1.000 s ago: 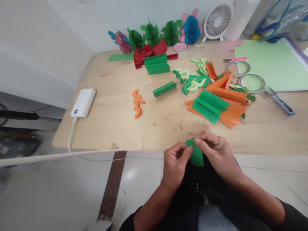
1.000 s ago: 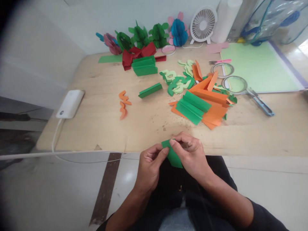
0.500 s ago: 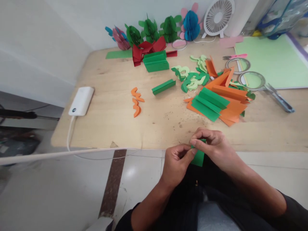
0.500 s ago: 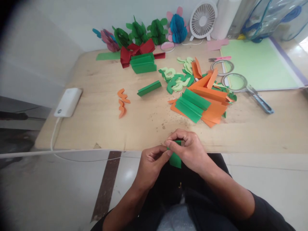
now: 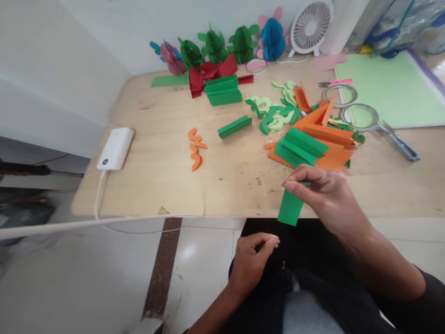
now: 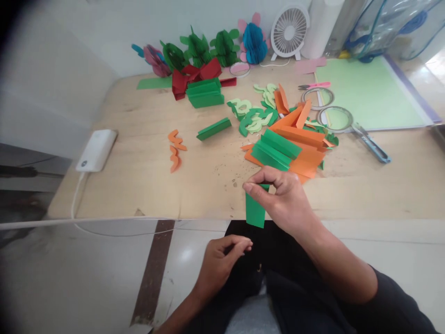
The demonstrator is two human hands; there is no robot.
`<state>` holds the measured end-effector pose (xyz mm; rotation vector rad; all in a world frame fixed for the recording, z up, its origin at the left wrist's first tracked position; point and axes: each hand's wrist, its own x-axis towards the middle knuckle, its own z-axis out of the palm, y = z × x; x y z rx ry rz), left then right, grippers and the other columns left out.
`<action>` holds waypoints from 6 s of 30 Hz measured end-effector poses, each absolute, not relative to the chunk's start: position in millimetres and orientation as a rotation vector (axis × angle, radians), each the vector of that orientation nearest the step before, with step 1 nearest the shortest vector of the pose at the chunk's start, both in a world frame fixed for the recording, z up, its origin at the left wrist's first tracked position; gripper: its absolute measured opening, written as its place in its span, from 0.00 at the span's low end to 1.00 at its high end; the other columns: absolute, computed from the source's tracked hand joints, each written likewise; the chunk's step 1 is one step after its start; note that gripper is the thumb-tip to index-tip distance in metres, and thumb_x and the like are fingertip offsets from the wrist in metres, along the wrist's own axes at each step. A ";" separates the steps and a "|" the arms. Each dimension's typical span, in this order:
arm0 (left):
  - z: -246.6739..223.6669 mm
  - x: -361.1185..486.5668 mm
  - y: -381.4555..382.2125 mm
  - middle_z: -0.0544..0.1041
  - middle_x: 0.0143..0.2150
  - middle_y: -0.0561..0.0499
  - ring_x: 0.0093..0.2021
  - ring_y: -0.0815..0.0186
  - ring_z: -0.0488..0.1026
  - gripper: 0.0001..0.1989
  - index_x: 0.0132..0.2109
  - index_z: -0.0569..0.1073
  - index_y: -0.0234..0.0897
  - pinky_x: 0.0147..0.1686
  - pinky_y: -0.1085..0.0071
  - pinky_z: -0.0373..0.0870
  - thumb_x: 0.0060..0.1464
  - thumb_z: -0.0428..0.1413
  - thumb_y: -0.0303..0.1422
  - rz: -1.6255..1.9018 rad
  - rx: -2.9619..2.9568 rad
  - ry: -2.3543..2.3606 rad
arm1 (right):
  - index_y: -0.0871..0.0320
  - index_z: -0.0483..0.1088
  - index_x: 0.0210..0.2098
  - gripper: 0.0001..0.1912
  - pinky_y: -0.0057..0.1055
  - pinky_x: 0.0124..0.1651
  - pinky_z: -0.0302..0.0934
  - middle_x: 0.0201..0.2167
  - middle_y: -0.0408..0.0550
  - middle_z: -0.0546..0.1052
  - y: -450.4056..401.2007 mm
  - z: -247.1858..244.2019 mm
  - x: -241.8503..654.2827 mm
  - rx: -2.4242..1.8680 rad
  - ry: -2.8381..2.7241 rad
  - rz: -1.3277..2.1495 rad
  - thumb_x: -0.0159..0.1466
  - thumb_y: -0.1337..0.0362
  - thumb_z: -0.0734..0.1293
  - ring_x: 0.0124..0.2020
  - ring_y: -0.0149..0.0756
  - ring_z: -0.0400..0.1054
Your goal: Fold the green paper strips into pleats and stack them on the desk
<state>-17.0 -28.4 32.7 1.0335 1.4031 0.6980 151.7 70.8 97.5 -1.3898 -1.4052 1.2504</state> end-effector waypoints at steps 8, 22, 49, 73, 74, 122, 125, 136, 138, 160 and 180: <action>63.7 -13.2 15.1 0.76 0.26 0.53 0.25 0.71 0.69 0.11 0.37 0.78 0.36 0.26 0.75 0.66 0.48 0.62 0.38 0.945 0.988 1.297 | 0.56 0.71 0.24 0.11 0.28 0.30 0.58 0.23 0.41 0.72 74.5 91.5 141.0 -1.358 -1.518 1.373 0.57 0.56 0.68 0.27 0.31 0.65; 66.1 26.1 72.6 0.76 0.27 0.50 0.26 0.70 0.73 0.20 0.34 0.74 0.32 0.26 0.76 0.69 0.44 0.66 0.45 1.027 0.473 1.042 | 0.55 0.71 0.41 0.12 0.34 0.42 0.66 0.36 0.48 0.78 62.4 79.2 175.8 -1.567 -1.546 0.601 0.63 0.55 0.64 0.35 0.36 0.71; 63.4 -47.1 189.7 0.75 0.53 0.41 0.59 0.51 0.64 0.16 0.49 0.75 0.37 0.61 0.51 0.56 0.53 0.54 0.23 0.940 1.869 1.940 | 0.51 0.75 0.38 0.14 0.30 0.38 0.70 0.35 0.45 0.80 54.1 51.9 191.8 -1.552 -1.637 0.475 0.63 0.52 0.62 0.35 0.38 0.76; 60.1 -73.9 79.8 0.80 0.41 0.50 0.43 0.61 0.75 0.12 0.42 0.77 0.44 0.48 0.61 0.69 0.57 0.50 0.28 0.658 1.996 1.430 | 0.54 0.70 0.32 0.10 0.35 0.39 0.64 0.33 0.47 0.77 71.4 57.0 159.4 -1.446 -1.942 0.920 0.65 0.61 0.60 0.34 0.36 0.71; 58.3 -74.7 78.8 0.80 0.42 0.50 0.44 0.61 0.75 0.12 0.43 0.77 0.43 0.48 0.62 0.69 0.57 0.51 0.28 0.688 1.976 1.456 | 0.54 0.70 0.30 0.09 0.35 0.39 0.64 0.32 0.46 0.77 70.8 56.1 159.7 -1.462 -1.936 0.896 0.65 0.61 0.61 0.34 0.36 0.71; 41.5 -87.3 54.4 0.79 0.40 0.50 0.42 0.61 0.76 0.07 0.38 0.75 0.41 0.47 0.61 0.70 0.57 0.52 0.31 0.877 1.805 1.756 | 0.54 0.68 0.29 0.05 0.29 0.33 0.62 0.27 0.42 0.76 52.9 35.3 164.1 -1.548 -1.859 0.528 0.62 0.63 0.64 0.29 0.32 0.69; 40.1 -104.5 63.7 0.79 0.39 0.50 0.42 0.60 0.75 0.07 0.38 0.74 0.40 0.48 0.61 0.69 0.57 0.52 0.32 0.846 1.857 1.920 | 0.54 0.68 0.29 0.05 0.29 0.33 0.62 0.27 0.42 0.76 51.5 36.7 167.9 -1.543 -1.854 0.508 0.62 0.63 0.64 0.28 0.32 0.69; 55.5 -65.1 51.6 0.76 0.53 0.49 0.57 0.58 0.69 0.16 0.55 0.69 0.44 0.58 0.57 0.64 0.59 0.54 0.35 0.938 2.172 1.597 | 0.54 0.69 0.35 0.04 0.34 0.41 0.64 0.31 0.44 0.78 35.4 43.0 192.7 -1.393 -2.002 0.492 0.64 0.67 0.63 0.34 0.34 0.72; 56.3 -48.4 46.2 0.77 0.52 0.49 0.57 0.58 0.68 0.16 0.55 0.69 0.43 0.58 0.56 0.63 0.60 0.54 0.33 0.878 2.191 1.447 | 0.54 0.70 0.36 0.04 0.35 0.42 0.64 0.33 0.45 0.79 31.2 42.1 199.0 -1.380 -2.027 0.485 0.64 0.68 0.63 0.36 0.35 0.71; 20.6 -1.9 21.4 0.75 0.56 0.42 0.63 0.52 0.63 0.16 0.54 0.72 0.36 0.63 0.48 0.55 0.59 0.53 0.28 0.813 2.585 1.422 | 0.58 0.71 0.37 0.08 0.33 0.35 0.54 0.21 0.42 0.70 44.5 29.9 185.0 -1.567 -2.107 0.108 0.67 0.63 0.61 0.26 0.34 0.63; 7.2 -2.2 23.3 0.68 0.63 0.44 0.66 0.51 0.59 0.23 0.60 0.68 0.38 0.65 0.47 0.50 0.60 0.51 0.38 0.619 2.652 1.447 | 0.59 0.69 0.39 0.05 0.34 0.36 0.55 0.24 0.44 0.74 51.7 28.5 182.2 -1.522 -2.206 -0.005 0.67 0.65 0.62 0.27 0.37 0.66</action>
